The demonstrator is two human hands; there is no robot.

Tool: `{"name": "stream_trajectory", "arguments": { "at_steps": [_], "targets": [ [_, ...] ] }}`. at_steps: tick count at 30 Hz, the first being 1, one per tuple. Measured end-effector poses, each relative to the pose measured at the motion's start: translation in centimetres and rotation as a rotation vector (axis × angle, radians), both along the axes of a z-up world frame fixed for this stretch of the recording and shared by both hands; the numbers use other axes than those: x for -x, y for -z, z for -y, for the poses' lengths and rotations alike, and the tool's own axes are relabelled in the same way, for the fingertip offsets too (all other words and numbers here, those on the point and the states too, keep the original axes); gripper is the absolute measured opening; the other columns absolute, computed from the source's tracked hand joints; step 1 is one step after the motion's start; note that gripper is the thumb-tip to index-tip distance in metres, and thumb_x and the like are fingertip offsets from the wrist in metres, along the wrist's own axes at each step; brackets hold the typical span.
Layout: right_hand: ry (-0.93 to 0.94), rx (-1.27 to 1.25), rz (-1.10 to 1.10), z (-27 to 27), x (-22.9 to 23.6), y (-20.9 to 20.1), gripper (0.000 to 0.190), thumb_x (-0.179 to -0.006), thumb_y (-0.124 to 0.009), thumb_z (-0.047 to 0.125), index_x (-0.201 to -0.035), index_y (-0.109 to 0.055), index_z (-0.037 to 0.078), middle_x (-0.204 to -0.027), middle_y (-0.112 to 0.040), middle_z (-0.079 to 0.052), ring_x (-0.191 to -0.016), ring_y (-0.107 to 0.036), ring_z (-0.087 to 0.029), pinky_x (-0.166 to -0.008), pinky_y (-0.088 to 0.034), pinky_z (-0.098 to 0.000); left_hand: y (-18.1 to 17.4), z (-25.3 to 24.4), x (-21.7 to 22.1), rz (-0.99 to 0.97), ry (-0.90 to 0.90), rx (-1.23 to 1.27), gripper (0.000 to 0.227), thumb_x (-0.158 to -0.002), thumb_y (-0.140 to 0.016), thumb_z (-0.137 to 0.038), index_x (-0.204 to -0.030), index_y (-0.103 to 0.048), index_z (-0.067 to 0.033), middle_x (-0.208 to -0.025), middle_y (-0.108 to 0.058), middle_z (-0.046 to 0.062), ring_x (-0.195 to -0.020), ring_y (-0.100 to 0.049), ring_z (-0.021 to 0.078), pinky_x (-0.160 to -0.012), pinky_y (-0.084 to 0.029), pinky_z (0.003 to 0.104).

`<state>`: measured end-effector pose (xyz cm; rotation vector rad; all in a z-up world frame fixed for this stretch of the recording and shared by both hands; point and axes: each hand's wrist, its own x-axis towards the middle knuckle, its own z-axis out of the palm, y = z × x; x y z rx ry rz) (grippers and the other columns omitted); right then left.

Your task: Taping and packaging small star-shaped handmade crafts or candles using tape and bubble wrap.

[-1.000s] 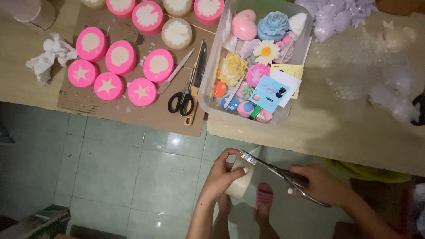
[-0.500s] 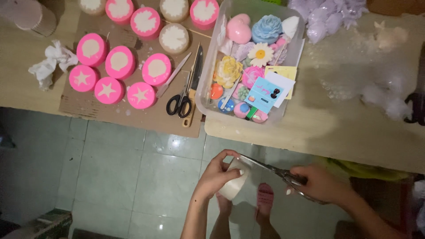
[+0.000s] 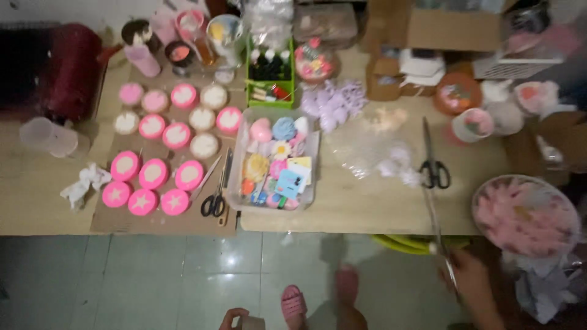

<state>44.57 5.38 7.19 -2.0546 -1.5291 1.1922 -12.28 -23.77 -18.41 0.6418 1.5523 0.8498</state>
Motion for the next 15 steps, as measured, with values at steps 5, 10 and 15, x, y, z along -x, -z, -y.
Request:
{"name": "stream_trajectory", "arguments": {
  "at_steps": [5,10,15],
  "targets": [
    [-0.031,-0.674,0.71,-11.0,-2.0,1.1,0.059,-0.085,-0.076,0.051,-0.091,-0.072,-0.008,-0.083,-0.069,-0.025,-0.073,-0.065,-0.041,-0.065,-0.052,-0.0479,-14.4,-7.0,-6.7,-0.106,-0.043,0.086,0.04,-0.083,-0.078,-0.011,-0.116,-0.057,-0.0041,-0.102,-0.076,0.017,-0.1,-0.074,0.0264,-0.095,-0.057,0.041],
    [0.12,-0.322,0.581,-20.2,-1.7,3.5,0.055,-0.085,-0.086,0.046,-0.084,-0.074,-0.008,-0.076,-0.069,-0.031,-0.075,-0.07,-0.045,-0.073,-0.056,-0.0495,-37.2,-17.7,-17.6,0.315,-0.156,0.0,0.06,-0.079,-0.066,0.009,-0.131,-0.046,-0.014,-0.104,-0.079,0.02,-0.091,-0.076,0.0244,-0.079,-0.061,0.038],
    [0.112,-0.378,0.566,-21.1,-1.1,1.1,0.046,-0.077,-0.087,0.036,-0.099,-0.075,-0.002,-0.092,-0.072,-0.027,-0.084,-0.071,-0.045,-0.076,-0.056,-0.0515,-44.2,-24.2,-25.3,0.311,-0.114,-0.102,0.06,-0.082,-0.067,0.011,-0.133,-0.046,-0.0136,-0.101,-0.077,0.017,-0.09,-0.072,0.0183,-0.077,-0.058,0.032]
  ]
}}
